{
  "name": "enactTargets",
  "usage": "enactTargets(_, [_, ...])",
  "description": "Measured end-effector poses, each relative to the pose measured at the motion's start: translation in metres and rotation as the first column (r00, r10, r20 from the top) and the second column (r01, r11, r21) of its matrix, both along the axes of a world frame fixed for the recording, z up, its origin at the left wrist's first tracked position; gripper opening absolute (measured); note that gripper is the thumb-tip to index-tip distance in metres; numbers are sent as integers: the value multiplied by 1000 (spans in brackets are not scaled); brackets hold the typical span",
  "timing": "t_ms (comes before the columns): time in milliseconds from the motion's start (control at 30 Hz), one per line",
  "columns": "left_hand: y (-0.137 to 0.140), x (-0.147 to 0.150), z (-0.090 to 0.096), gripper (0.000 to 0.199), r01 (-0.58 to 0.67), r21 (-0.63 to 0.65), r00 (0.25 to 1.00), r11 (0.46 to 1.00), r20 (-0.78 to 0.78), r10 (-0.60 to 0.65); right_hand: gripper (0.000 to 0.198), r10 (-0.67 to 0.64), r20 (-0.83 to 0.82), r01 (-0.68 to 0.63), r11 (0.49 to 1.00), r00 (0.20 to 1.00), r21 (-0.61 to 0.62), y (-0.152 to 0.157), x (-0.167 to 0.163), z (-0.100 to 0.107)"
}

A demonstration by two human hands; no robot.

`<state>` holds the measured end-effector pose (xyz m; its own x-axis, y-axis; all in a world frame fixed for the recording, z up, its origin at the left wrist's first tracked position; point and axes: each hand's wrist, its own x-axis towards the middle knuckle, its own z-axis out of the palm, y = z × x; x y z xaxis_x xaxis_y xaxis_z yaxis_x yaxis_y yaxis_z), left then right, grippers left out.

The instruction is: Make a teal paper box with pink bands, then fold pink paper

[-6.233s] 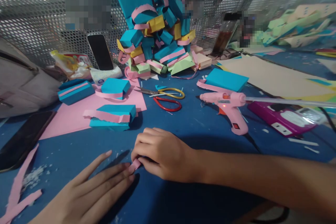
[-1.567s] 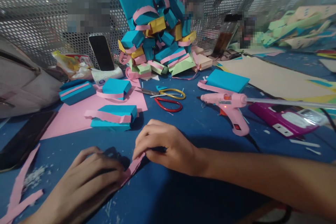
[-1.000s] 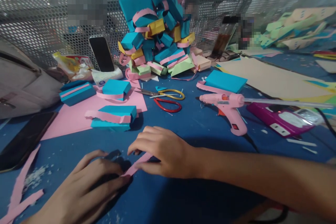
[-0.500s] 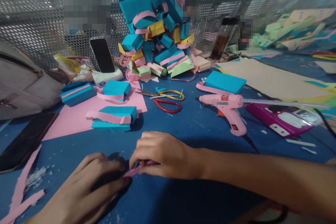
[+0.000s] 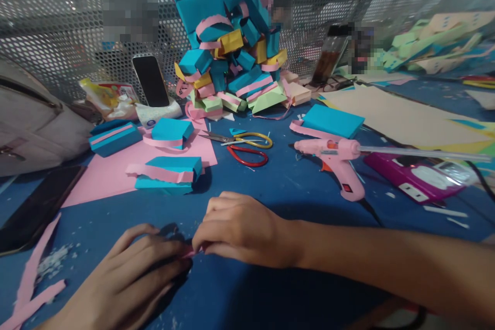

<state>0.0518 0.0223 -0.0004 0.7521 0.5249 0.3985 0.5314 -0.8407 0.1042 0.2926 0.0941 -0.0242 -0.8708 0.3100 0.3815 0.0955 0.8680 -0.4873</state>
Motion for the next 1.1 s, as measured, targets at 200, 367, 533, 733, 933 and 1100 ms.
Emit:
enactTargets(200, [-5, -5, -11, 28, -64, -120, 996, 991, 51, 71, 7, -85, -34, 77, 976, 996, -205, 2, -1, 0])
enactTargets(367, [-5, -9, -12, 35, -86, -173, 996, 981, 15, 89, 12, -92, -10, 86, 959, 996, -270, 3, -1, 2])
enactTargets(533, [-5, -10, -9, 42, -74, -191, 997, 979, -14, 73, 17, -114, 23, 116, 968, 993, -224, 1, -2, 3])
enactTargets(733, [-6, -9, -10, 46, -97, -214, 995, 972, -1, 99, 14, -129, 37, 133, 971, 991, -201, 1, -3, 2])
enactTargets(933, [-7, -10, -7, 47, -46, -220, 998, 974, 22, 52, 6, -118, 15, 118, 975, 993, -186, 3, -1, -1])
enactTargets(1100, [-7, -9, -3, 49, 10, -174, 1000, 985, -9, -12, 17, -84, 0, 81, 971, 996, -226, 4, 0, 0])
